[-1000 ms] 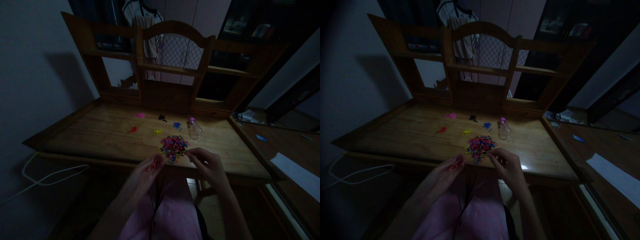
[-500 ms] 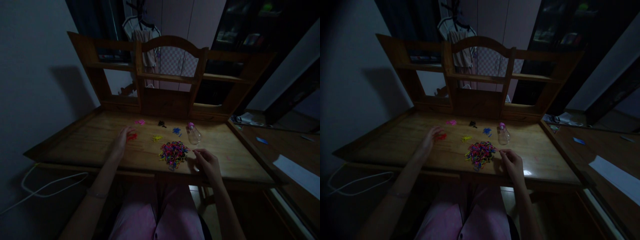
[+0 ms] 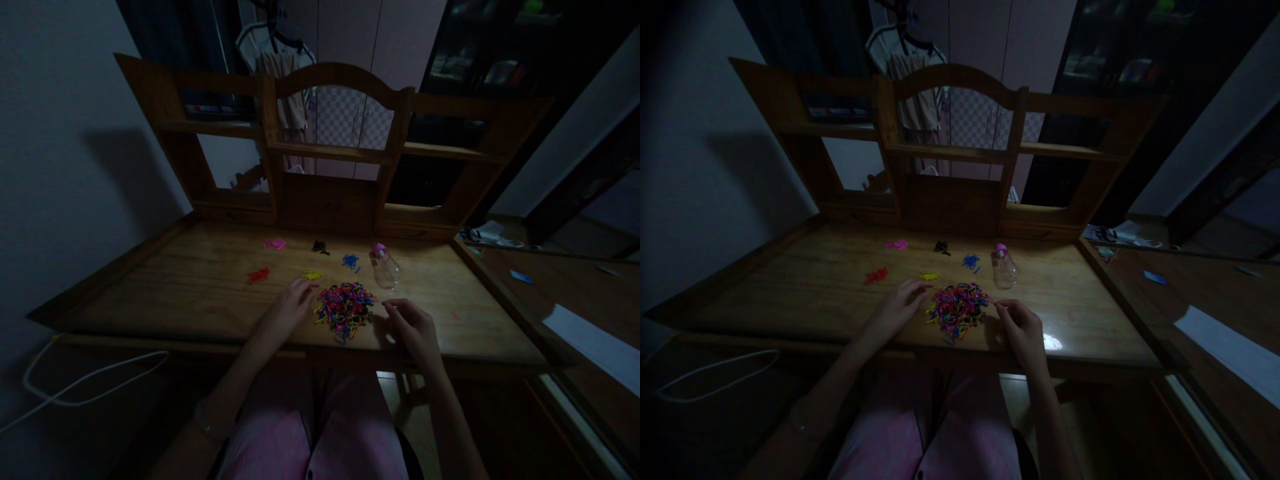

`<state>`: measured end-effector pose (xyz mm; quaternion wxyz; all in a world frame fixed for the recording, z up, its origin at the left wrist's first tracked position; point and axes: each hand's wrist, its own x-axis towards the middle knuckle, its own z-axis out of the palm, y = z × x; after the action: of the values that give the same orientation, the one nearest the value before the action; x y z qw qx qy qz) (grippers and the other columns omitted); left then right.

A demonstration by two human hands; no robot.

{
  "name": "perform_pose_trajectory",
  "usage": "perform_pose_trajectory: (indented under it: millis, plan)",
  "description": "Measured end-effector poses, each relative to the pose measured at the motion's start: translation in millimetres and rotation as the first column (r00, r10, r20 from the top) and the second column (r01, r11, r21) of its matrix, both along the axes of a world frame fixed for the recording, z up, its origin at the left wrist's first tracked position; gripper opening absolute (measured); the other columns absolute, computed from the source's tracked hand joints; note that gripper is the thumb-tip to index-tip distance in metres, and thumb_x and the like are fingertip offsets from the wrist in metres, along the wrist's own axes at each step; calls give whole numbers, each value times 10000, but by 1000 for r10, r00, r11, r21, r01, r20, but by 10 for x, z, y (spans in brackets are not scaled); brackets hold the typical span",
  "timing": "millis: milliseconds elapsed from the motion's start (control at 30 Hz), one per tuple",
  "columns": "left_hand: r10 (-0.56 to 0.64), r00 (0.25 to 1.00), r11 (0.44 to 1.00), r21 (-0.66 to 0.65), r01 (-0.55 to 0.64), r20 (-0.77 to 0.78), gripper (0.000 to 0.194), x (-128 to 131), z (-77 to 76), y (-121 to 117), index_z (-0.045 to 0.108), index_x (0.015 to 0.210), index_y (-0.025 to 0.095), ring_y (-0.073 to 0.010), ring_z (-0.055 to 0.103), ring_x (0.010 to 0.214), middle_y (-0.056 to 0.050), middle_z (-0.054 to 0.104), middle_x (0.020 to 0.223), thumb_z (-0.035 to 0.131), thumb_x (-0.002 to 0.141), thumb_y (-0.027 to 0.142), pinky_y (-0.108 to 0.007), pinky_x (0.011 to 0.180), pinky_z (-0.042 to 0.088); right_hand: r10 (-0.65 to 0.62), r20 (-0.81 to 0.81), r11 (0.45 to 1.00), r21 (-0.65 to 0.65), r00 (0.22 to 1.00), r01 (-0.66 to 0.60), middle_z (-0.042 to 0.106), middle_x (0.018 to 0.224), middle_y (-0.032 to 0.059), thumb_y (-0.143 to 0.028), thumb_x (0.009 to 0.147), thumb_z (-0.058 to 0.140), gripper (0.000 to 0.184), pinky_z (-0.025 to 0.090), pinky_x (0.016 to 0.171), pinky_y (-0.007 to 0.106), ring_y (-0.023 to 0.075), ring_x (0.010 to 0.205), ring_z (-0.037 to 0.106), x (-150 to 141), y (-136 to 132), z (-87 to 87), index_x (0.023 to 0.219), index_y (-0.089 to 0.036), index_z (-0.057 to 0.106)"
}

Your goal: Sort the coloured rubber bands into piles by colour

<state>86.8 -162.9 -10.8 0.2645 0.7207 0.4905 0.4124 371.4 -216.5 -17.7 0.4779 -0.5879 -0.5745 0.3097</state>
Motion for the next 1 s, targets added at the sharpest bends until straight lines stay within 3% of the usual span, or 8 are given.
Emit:
perform_pose_trajectory:
  millis: [200, 433, 567, 733, 867, 1000]
  plan:
    - [-8, 996, 999, -34, 5, -90, 156, 111, -187, 162, 691, 930, 194, -208, 589, 819, -73, 622, 914, 636, 786, 217, -332, 769, 481, -10, 40, 1000, 28, 999, 9, 636, 694, 29, -491, 857, 582, 358, 411, 555, 237, 151, 617, 560, 2, 18, -5, 926, -156, 687]
    - [-31, 973, 999, -21, 27, -227, 87, 126, -201, 227, 653, 843, 169, -185, 574, 798, -54, 595, 863, 622, 779, 217, -291, 705, 461, 14, 7, 999, 41, 1000, -15, 606, 648, 17, -503, 857, 576, 380, 399, 538, 232, 147, 596, 551, -5, 0, 19, 932, -147, 684]
    - [-41, 980, 999, -35, 34, -193, 90, 92, -166, 221, 661, 809, 168, -180, 589, 753, -51, 636, 824, 654, 773, 250, -288, 688, 456, 21, -8, 999, 43, 1000, -21, 597, 631, 11, -508, 846, 590, 385, 391, 521, 228, 144, 581, 547, -4, -3, 33, 936, -146, 687]
    - [-69, 997, 988, -143, 63, -38, 145, 44, -73, 173, 703, 854, 172, -198, 637, 763, -59, 701, 820, 672, 760, 279, -308, 722, 484, 19, 4, 999, 46, 1000, -19, 622, 636, 19, -520, 839, 587, 393, 423, 554, 241, 159, 604, 581, -2, -6, 40, 930, -155, 698]
    - [34, 996, 982, -190, -18, 80, 221, -149, -17, 225, 710, 909, 172, -209, 651, 759, -71, 717, 841, 690, 723, 289, -307, 680, 497, 16, 3, 999, 44, 1000, -16, 658, 691, 36, -531, 836, 582, 402, 435, 556, 250, 166, 617, 594, 0, -4, 22, 935, -160, 701]
    - [243, 967, 963, -142, -230, 80, 185, -592, 10, 394, 696, 814, 171, -203, 631, 703, -58, 695, 761, 714, 677, 294, -288, 624, 473, 20, 18, 999, 49, 1000, -21, 653, 686, 33, -522, 845, 576, 396, 422, 546, 247, 161, 609, 584, 4, -1, 12, 937, -157, 699]
